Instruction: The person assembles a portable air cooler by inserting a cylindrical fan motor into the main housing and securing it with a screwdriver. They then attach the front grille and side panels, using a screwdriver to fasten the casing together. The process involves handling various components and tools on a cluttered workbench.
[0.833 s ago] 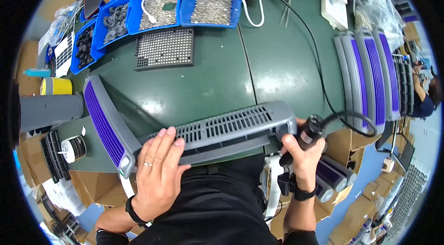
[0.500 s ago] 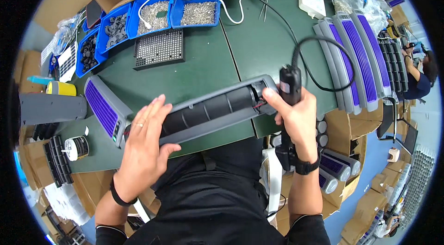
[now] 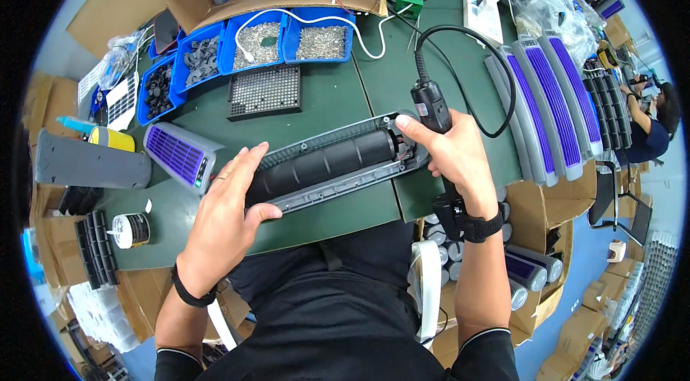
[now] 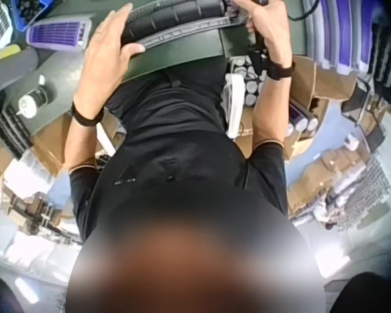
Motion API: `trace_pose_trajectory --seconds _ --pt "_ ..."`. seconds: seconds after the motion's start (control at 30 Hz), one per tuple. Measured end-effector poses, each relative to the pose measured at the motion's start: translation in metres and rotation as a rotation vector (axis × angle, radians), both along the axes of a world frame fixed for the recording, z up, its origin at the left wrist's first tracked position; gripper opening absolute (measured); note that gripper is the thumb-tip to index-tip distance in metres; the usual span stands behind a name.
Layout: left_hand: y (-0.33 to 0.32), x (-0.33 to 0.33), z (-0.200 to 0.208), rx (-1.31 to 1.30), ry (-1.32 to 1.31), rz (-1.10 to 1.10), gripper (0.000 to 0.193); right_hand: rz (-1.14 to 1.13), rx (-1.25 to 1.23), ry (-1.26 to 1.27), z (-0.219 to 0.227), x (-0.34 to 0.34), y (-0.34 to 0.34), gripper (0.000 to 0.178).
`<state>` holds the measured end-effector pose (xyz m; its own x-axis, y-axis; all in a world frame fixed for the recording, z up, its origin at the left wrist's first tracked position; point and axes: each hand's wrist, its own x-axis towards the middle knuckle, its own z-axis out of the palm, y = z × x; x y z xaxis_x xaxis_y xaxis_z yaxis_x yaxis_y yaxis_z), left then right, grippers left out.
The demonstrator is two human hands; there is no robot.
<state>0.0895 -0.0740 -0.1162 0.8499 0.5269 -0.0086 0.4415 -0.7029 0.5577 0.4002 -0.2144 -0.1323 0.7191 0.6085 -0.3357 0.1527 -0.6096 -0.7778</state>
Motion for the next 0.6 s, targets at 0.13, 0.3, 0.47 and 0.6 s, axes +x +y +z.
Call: trace_pose_trajectory --seconds 0.13,0.3,0.47,0.6 --pt "0.000 -0.010 -0.011 0.170 0.048 -0.055 0.091 -0.001 -0.001 0.011 0.001 0.000 0.008 0.059" --pt "-0.008 -0.012 -0.009 0.257 0.114 -0.100 0.106 0.007 0.026 0.030 0.002 -0.001 0.011 0.055" --pt "-0.010 -0.010 -0.018 0.402 0.170 -0.078 0.099 -0.001 0.044 0.027 0.005 -0.007 0.016 0.049" --pt "-0.011 -0.008 -0.025 0.461 0.156 -0.060 0.096 -0.023 0.055 0.000 0.007 -0.011 0.018 0.050"
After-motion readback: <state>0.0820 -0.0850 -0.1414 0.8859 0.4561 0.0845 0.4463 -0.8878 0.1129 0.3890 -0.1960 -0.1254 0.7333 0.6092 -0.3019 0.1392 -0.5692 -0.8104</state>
